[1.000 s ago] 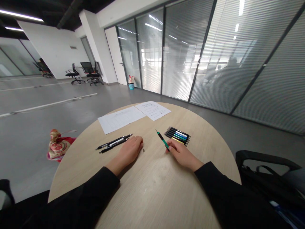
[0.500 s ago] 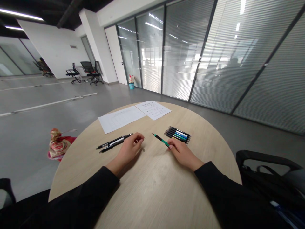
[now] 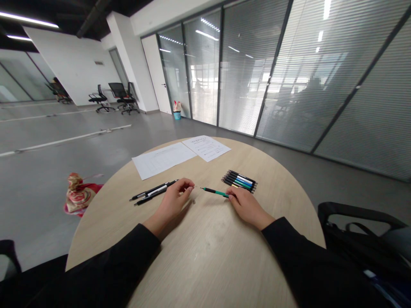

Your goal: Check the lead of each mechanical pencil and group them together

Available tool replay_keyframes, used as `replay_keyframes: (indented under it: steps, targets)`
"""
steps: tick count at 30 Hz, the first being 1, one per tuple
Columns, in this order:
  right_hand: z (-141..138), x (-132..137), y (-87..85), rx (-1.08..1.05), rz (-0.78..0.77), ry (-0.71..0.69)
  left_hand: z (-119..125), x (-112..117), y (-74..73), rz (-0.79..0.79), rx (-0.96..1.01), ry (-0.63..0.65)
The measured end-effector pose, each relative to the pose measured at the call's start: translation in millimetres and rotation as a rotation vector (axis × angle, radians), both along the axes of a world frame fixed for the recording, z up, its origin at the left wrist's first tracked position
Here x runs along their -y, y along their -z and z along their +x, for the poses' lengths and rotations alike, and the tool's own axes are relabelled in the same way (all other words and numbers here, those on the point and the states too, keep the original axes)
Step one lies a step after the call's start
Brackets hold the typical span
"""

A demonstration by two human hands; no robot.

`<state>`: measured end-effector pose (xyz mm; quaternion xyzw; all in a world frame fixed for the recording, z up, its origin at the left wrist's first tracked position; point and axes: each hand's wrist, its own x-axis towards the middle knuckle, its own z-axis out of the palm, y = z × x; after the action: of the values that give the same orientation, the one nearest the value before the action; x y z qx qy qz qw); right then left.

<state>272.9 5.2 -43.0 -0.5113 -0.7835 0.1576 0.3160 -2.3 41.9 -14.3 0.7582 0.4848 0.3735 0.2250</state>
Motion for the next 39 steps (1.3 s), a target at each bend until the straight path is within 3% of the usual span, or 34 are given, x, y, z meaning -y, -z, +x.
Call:
replay_keyframes:
  steps: [39]
  targets:
    - [-3, 4, -2.5, 0.022, 0.012, -0.053, 10, 12, -9.2, 0.013, -0.086, 0.101]
